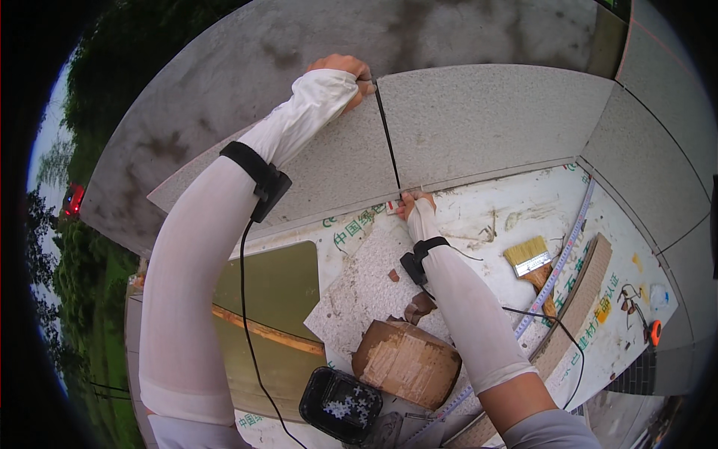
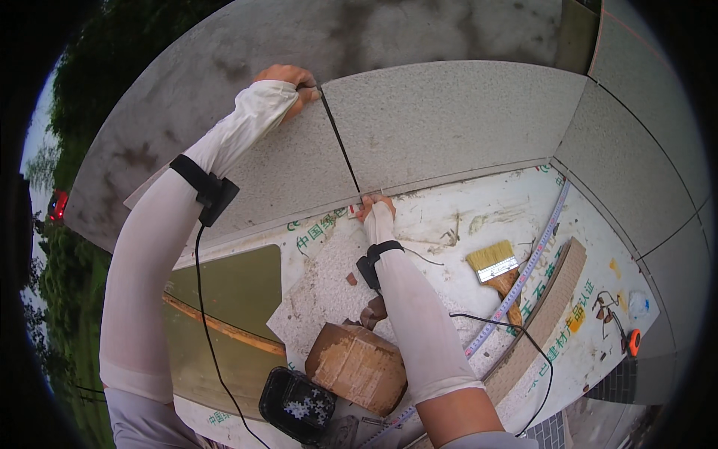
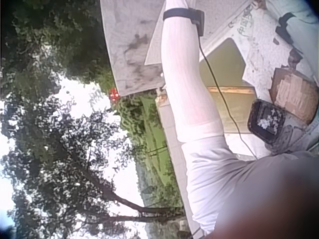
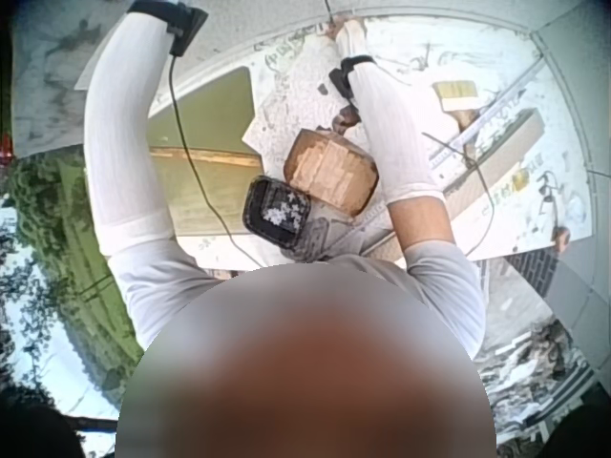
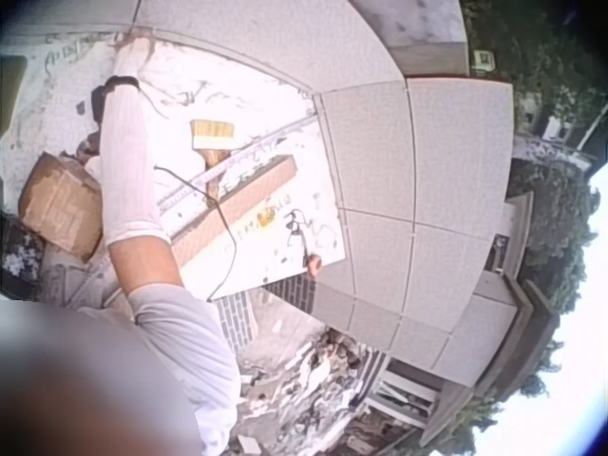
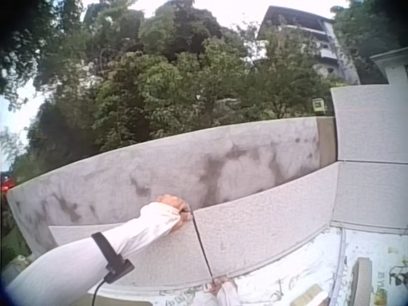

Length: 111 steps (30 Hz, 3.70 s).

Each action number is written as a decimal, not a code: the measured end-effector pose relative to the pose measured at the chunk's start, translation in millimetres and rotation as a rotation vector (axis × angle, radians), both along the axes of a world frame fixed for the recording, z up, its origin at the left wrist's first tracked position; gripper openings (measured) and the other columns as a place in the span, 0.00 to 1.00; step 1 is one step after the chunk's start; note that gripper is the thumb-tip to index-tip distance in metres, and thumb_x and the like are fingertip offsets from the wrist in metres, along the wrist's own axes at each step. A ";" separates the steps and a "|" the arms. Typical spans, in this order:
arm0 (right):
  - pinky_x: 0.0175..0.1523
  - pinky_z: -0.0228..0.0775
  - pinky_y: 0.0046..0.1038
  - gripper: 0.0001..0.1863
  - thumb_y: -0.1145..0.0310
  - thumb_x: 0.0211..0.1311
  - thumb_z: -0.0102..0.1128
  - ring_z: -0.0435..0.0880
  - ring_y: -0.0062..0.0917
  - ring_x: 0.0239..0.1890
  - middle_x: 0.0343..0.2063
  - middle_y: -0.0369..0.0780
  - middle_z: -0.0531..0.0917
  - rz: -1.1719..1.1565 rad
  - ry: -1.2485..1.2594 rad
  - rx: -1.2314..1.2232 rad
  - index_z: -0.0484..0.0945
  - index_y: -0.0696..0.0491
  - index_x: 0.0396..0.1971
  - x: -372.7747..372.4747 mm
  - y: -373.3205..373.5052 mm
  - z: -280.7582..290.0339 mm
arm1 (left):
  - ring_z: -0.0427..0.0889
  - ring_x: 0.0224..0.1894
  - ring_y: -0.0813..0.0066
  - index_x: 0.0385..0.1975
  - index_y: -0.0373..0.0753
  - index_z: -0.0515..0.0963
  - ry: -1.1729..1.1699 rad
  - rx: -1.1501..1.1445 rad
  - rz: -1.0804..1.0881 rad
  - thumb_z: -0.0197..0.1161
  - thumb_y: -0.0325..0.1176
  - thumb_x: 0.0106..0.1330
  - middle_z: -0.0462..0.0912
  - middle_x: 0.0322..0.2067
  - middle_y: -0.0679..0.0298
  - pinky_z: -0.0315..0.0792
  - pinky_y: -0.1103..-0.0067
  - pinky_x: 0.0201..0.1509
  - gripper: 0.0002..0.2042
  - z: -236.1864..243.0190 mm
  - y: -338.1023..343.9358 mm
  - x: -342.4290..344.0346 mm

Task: Applying mortar to a large tile and then pressing it onto a wall for installation.

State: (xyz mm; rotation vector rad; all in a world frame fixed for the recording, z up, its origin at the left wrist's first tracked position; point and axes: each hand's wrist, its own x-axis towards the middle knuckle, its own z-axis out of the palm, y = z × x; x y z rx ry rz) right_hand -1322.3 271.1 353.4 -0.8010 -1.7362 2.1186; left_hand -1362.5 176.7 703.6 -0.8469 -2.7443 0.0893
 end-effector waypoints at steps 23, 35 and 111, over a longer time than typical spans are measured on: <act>0.21 0.73 0.22 0.11 0.68 0.66 0.58 0.79 0.20 0.16 0.19 0.41 0.82 0.065 -0.048 -0.008 0.81 0.62 0.32 0.2 1.6 7.3 | 0.82 0.45 0.57 0.45 0.41 0.82 -0.029 0.022 -0.030 0.60 0.40 0.65 0.84 0.41 0.56 0.75 0.68 0.51 0.14 -1.1 -4.0 -4.1; 0.21 0.70 0.24 0.11 0.68 0.64 0.59 0.78 0.21 0.15 0.17 0.39 0.81 -0.003 -0.055 0.048 0.82 0.62 0.32 0.8 -2.7 7.4 | 0.83 0.44 0.59 0.44 0.40 0.82 -0.023 0.014 -0.017 0.61 0.39 0.65 0.85 0.41 0.57 0.76 0.69 0.50 0.13 -0.3 -2.1 -0.4; 0.32 0.74 0.32 0.13 0.64 0.65 0.52 0.82 0.28 0.23 0.22 0.42 0.83 0.420 -0.013 1.143 0.80 0.58 0.31 44.3 62.5 108.1 | 0.82 0.43 0.54 0.52 0.40 0.74 0.193 0.113 -0.273 0.63 0.39 0.63 0.82 0.44 0.56 0.76 0.64 0.48 0.19 -22.2 -43.1 17.1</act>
